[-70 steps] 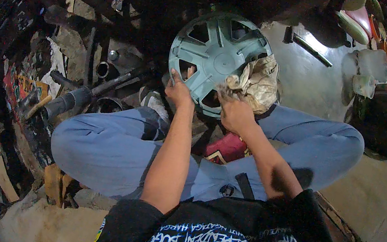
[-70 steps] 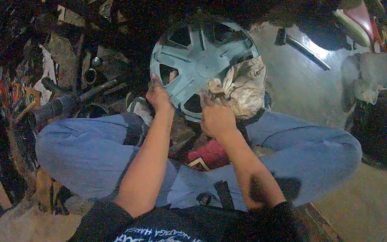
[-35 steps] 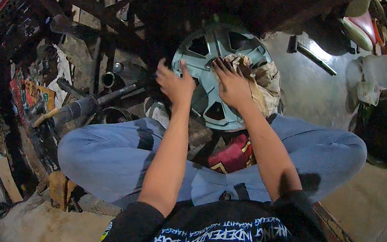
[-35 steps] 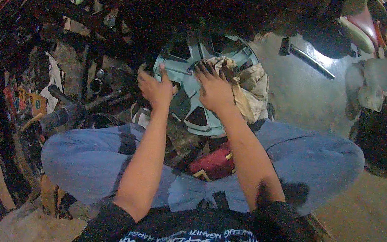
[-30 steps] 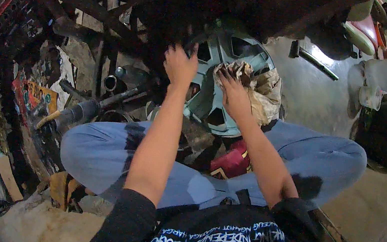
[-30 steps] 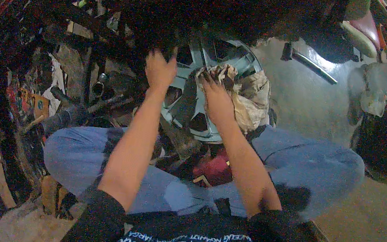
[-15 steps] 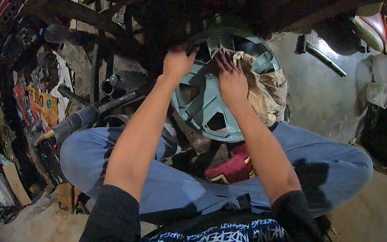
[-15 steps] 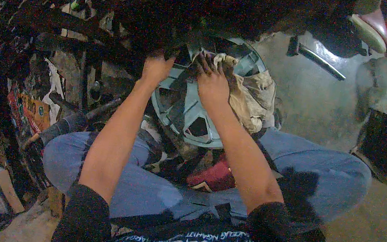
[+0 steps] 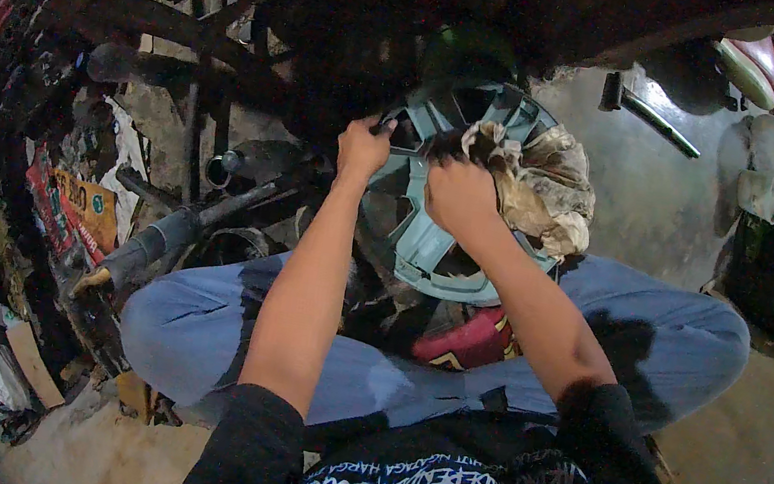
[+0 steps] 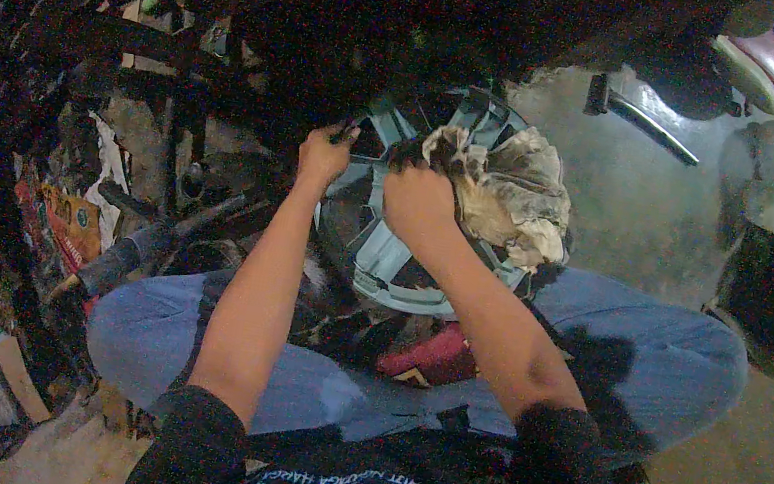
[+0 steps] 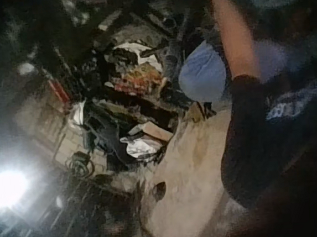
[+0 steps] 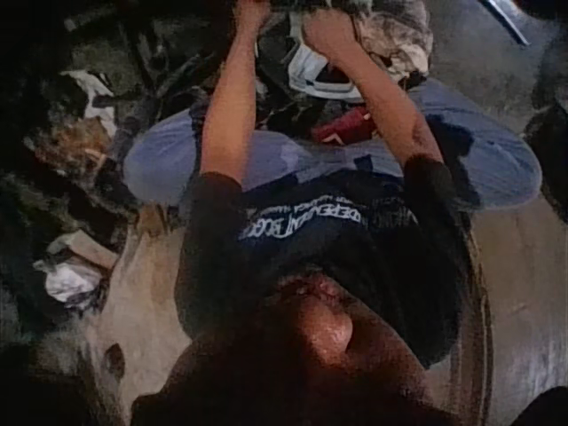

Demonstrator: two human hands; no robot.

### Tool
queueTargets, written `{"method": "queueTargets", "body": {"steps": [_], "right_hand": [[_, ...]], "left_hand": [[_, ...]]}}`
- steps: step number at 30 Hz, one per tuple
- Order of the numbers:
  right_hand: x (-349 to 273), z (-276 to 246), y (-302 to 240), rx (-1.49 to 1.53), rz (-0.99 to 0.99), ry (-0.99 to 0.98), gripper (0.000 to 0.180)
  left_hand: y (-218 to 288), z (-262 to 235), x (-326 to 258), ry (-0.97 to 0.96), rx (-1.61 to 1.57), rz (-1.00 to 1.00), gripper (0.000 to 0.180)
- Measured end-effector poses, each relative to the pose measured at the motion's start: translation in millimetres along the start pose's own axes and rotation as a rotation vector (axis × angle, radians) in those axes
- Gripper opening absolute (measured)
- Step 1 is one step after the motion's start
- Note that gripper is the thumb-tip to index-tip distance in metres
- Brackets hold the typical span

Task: The person sits on the floor and paints a light green wheel rim with a brush. They rotate the rim to cover all spokes and edges, then wipe the surface with a cloth.

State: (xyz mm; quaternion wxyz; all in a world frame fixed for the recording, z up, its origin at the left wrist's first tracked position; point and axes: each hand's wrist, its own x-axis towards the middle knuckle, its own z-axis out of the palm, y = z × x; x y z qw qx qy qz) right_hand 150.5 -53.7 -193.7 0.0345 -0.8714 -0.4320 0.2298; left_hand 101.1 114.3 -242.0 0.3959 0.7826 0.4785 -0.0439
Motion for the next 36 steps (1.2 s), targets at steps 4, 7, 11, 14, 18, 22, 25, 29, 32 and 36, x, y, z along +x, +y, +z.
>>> {"method": "queueTargets", "body": {"steps": [4,7,11,14,18,22,25,29,32,36], "right_hand": [[-12,24,11,0.014,0.015,-0.005,0.028],[-10,37,9,0.036,0.0,0.13,0.036],[9,51,21,-0.132,-0.049,0.401,0.049],[28,46,41,-0.226,-0.134,0.548,0.056],[17,6,58,0.048,0.034,0.392,0.058],[-16,-48,103,0.567,0.251,0.632,0.045],[-61,-90,122,0.599,0.413,0.522,0.035],[-91,-59,175,0.453,0.612,0.299,0.045],[-119,-26,192,0.477,0.739,0.125,0.063],[-117,-35,178,0.486,0.691,-0.181,0.084]], "left_hand": [[-27,23,-5,-0.041,0.009,-0.028,0.044],[-28,17,0,-0.081,-0.024,0.045,0.044],[-9,8,-19,-0.119,-0.042,0.113,0.05],[-10,9,-20,-0.032,-0.083,0.187,0.055],[8,-10,-27,0.022,-0.084,0.262,0.048],[28,-27,-24,-0.007,-0.109,0.288,0.046],[33,-32,-31,-0.012,-0.141,0.351,0.049],[-5,-14,-15,-0.098,-0.19,0.389,0.055],[7,-12,-36,-0.409,-0.253,0.339,0.062],[-1,-17,-53,-0.515,-0.435,0.185,0.065]]}}
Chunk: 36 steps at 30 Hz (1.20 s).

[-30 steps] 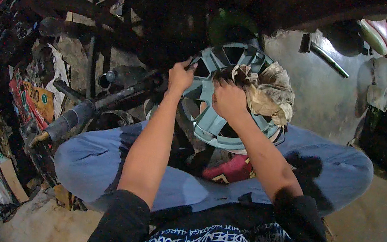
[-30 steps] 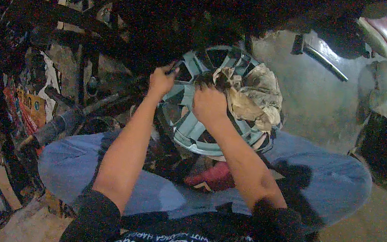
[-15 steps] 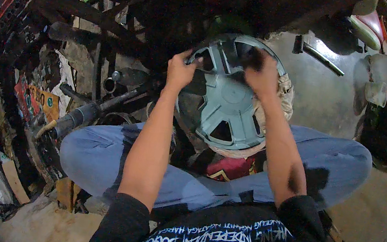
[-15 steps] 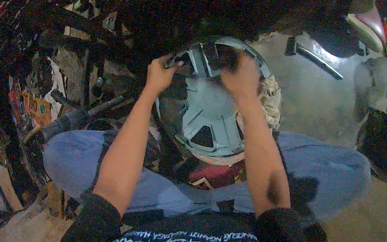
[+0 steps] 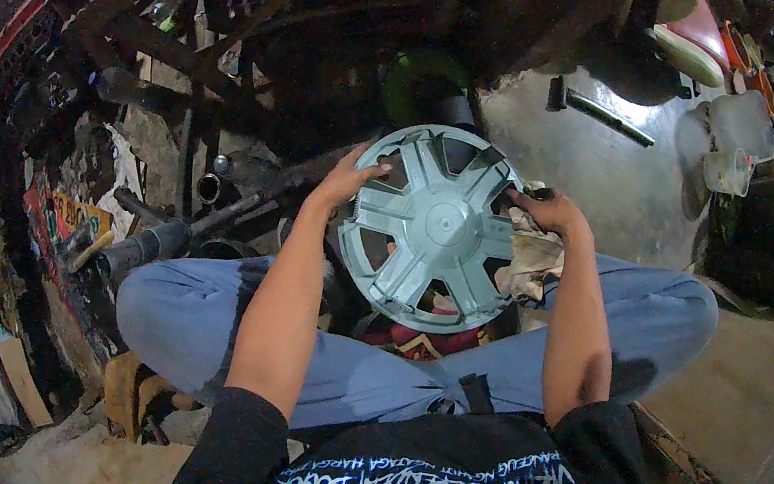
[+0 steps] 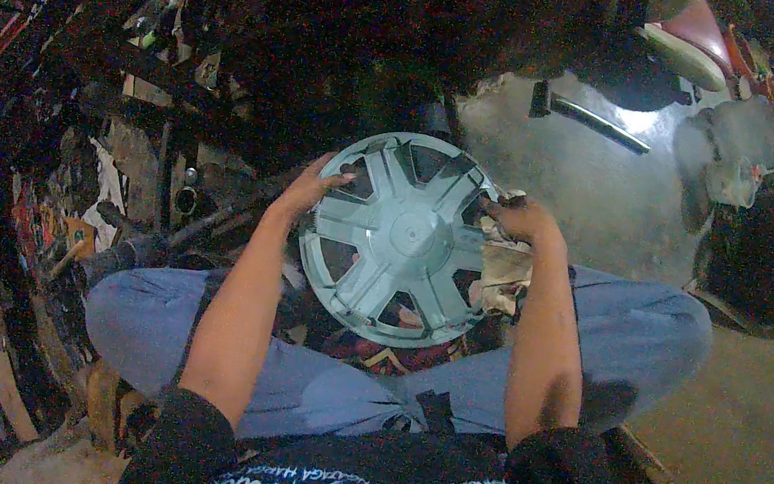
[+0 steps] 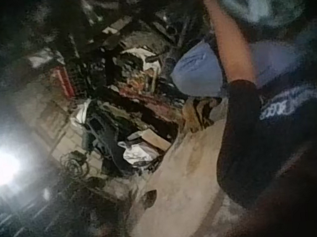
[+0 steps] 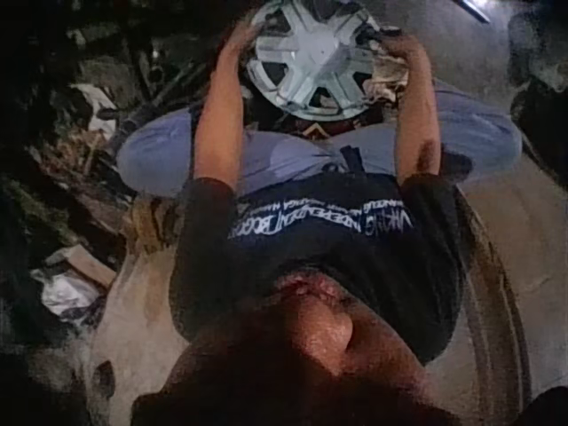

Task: The person sits on the floor and paints a light green wheel rim with a brush. They rotate the rim to cover all spokes and edges, then wipe the surface with a cloth.

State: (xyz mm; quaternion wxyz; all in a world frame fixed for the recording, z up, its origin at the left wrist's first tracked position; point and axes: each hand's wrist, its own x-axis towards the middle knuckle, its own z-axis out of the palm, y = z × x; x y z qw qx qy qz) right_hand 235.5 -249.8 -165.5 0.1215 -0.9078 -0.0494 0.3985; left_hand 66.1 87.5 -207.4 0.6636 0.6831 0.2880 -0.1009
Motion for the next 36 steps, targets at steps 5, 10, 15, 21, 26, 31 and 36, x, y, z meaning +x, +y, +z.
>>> {"method": "queueTargets", "body": {"steps": [5,10,15,21,26,31,36], "right_hand": [[38,7,40,0.222,-0.066,-0.094,0.076],[34,-7,27,0.267,0.065,-0.225,0.071],[60,4,38,0.164,-0.141,-0.194,0.059],[107,24,65,0.352,-0.543,-0.02,0.025],[67,13,-18,0.911,-0.444,0.019,0.026],[82,71,-19,0.495,-0.343,0.409,0.029],[99,67,17,0.154,-0.662,0.878,0.03]], "left_hand": [[18,6,-18,-0.134,-0.294,-0.513,0.061],[-36,-6,-5,-0.131,-0.423,-0.428,0.058],[-42,-10,0,-0.072,-0.345,-0.37,0.058],[-23,-40,4,0.043,-0.368,-0.258,0.054],[24,-84,2,0.009,-0.536,-0.206,0.049],[47,-80,1,0.205,-0.235,-0.053,0.066],[61,-68,8,0.32,0.046,0.006,0.059]]}}
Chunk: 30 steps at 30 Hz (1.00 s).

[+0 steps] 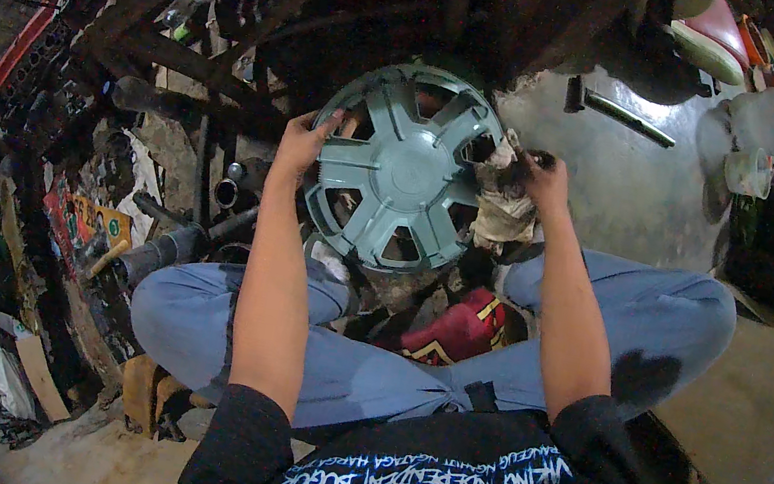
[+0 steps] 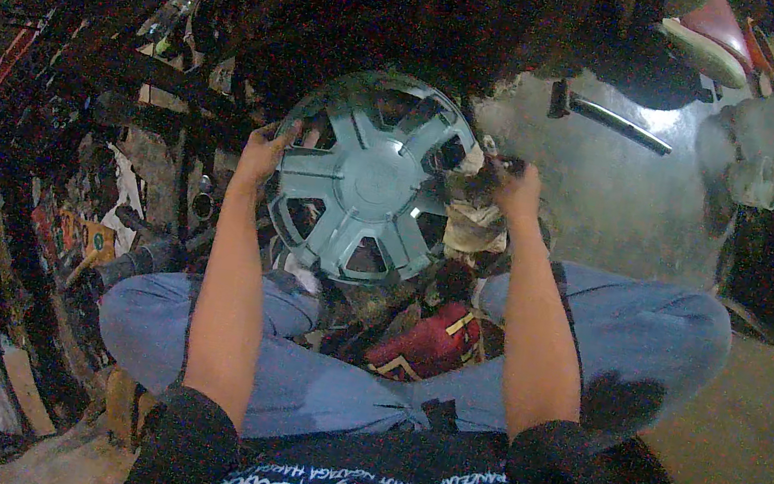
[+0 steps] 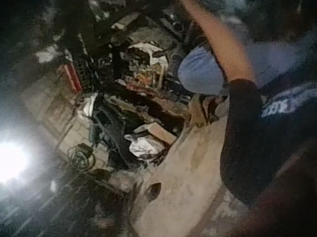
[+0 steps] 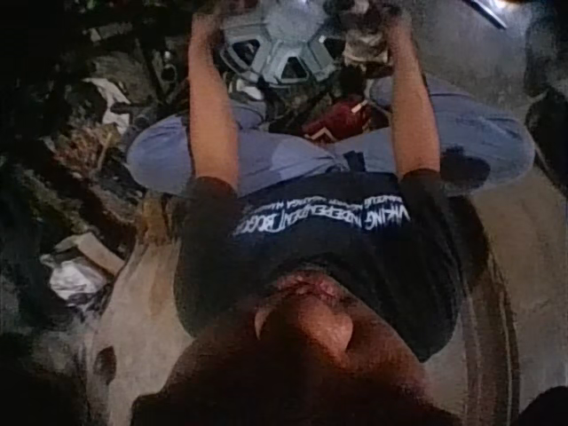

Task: The person sits on the floor and paints a light green wheel rim with a brush. They rotate the rim to cover all spokes and edges, then wipe the surface with a cloth.

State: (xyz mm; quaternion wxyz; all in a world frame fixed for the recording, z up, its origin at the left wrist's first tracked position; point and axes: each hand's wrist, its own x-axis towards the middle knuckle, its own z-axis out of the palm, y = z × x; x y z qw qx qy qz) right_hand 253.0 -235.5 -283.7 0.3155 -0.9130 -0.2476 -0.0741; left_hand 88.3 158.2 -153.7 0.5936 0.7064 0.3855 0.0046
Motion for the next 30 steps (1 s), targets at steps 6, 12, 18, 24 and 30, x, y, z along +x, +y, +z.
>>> {"method": "queueTargets", "body": {"steps": [6,12,18,24,30], "right_hand": [[38,-38,-36,0.79,0.572,-0.199,0.024],[75,-91,-71,1.214,0.936,0.115,0.021],[103,-169,-79,1.537,0.606,0.329,0.029],[108,-235,-161,1.411,0.529,0.705,0.035],[99,-223,-146,0.956,0.584,0.818,0.036]], "left_hand": [[-22,-12,6,0.206,0.139,0.143,0.054],[-38,-11,14,0.271,0.192,-0.051,0.065],[-79,-1,31,0.064,0.036,-0.082,0.072],[-106,22,35,0.03,-0.056,0.133,0.071],[-171,9,39,0.261,0.099,0.112,0.075]]}}
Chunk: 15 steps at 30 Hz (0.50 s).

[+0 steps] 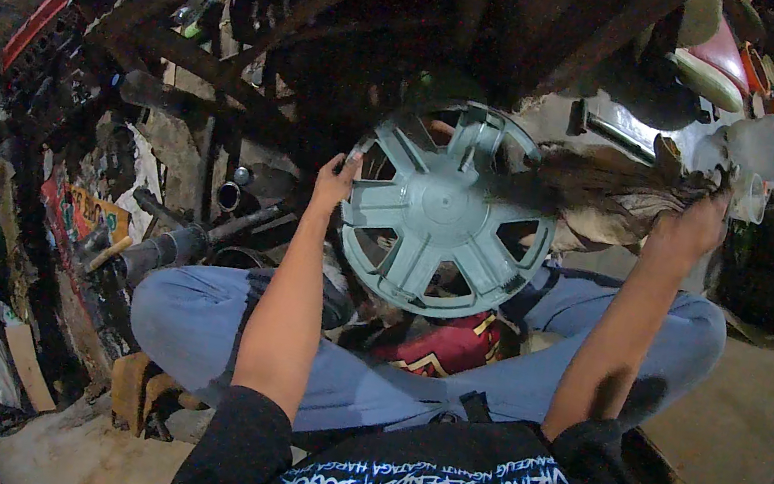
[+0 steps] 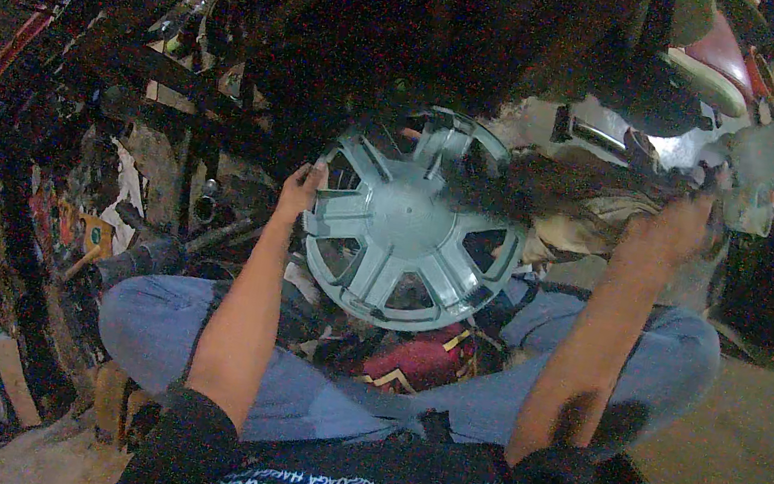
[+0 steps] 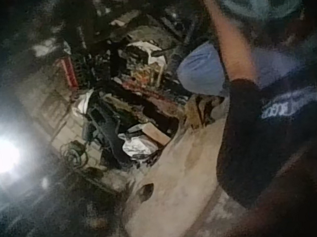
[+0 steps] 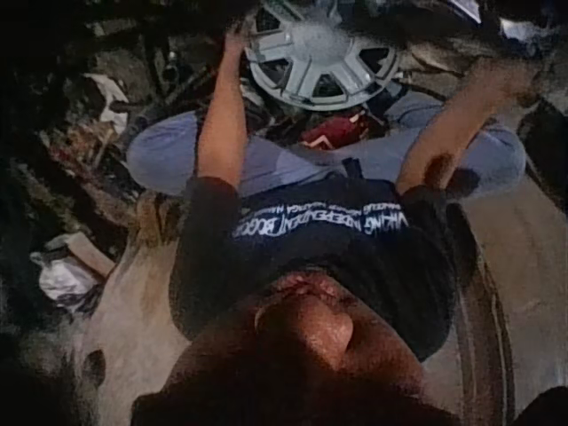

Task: The person sits on the floor and paints a light green wheel rim with a brush. They rotate the rim to cover all spokes and edges, then wipe the surface with a cloth.

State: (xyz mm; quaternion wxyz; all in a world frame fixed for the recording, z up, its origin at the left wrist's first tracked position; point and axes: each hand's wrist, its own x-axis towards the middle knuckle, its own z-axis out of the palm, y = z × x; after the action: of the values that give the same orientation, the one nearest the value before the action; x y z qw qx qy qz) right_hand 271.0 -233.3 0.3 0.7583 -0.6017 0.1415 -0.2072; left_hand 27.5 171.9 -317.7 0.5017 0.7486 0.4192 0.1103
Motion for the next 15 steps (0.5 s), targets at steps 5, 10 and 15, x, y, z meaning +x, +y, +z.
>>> {"method": "queueTargets", "body": {"steps": [5,10,15], "right_hand": [[63,-72,10,-0.826,-0.654,0.077,0.039],[42,-31,-25,0.225,-0.198,0.146,0.042],[7,5,-69,0.259,-0.248,0.22,0.044]], "left_hand": [[23,29,-32,-0.206,-0.268,-0.083,0.056],[-1,27,-28,-0.186,-0.232,0.02,0.053],[-53,-18,-15,-0.103,-0.062,0.006,0.069]]}}
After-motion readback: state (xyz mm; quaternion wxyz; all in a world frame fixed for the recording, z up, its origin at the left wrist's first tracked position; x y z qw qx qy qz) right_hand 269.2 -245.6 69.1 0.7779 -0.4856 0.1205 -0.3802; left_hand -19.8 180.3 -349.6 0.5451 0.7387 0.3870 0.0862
